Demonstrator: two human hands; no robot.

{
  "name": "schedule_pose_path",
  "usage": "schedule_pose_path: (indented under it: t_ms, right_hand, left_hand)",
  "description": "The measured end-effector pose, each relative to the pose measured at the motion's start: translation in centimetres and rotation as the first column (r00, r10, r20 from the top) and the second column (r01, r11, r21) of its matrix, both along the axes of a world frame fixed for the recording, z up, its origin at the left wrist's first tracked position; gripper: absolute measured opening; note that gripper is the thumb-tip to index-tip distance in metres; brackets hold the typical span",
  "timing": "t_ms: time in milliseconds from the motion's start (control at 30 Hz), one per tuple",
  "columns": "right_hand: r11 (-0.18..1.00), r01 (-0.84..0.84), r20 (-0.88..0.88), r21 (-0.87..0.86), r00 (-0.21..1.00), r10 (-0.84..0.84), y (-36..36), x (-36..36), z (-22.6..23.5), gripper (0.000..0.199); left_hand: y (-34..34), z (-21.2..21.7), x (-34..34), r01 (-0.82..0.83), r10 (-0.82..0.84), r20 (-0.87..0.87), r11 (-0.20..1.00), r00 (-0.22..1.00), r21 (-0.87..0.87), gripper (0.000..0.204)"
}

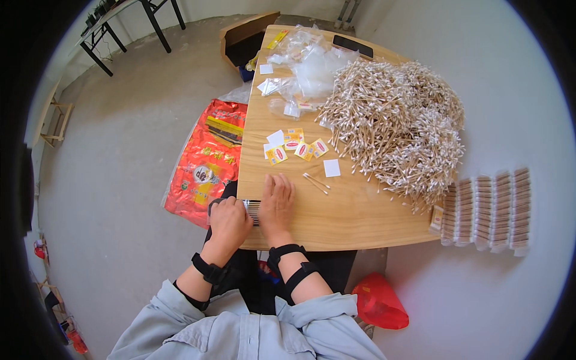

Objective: Count, align, and package cotton swabs into small plastic bags.

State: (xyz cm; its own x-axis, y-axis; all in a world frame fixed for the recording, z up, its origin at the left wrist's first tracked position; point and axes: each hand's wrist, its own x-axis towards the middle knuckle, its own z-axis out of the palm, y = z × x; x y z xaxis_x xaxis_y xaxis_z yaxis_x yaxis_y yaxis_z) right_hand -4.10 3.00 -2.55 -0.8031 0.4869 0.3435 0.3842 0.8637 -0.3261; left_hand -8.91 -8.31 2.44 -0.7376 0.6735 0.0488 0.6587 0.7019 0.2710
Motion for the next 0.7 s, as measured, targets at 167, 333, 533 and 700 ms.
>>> schedule_pose_path:
  t_ms: [167, 333, 533, 700]
  right_hand:
    - [0.999, 0.012, -0.008, -0.039, 1.000, -0.013, -0.8, -0.5, 0.7, 0.042]
    - [1.000, 0.014, -0.007, -0.011, 1.000, -0.014, -1.0, -0.6, 1.0, 0.041]
    - [1.000, 0.006, -0.040, -0.010, 0.999, -0.006, -1.4, -1.0, 0.8, 0.040]
    - [0.975, 0.001, -0.189, -0.223, 0.981, -0.044, -1.5, -0.9, 0.6, 0.037]
  left_hand:
    - [-2.0, -0.5, -0.6, -0.043, 0.021, 0.095, 0.970, 0.995, 0.240, 0.028]
    - [-5.0, -5.1, -2.1, -0.657, 0.304, 0.630, 0.602, 0.715, 0.454, 0.059]
    - [-5.2, -5.8, -2.3, -0.891, -0.153, 0.974, 0.400, 0.167, 0.216, 0.027]
    - [-4.4, -5.2, -1.9, -0.901, -0.169, 0.966, 0.359, 0.194, 0.244, 0.022]
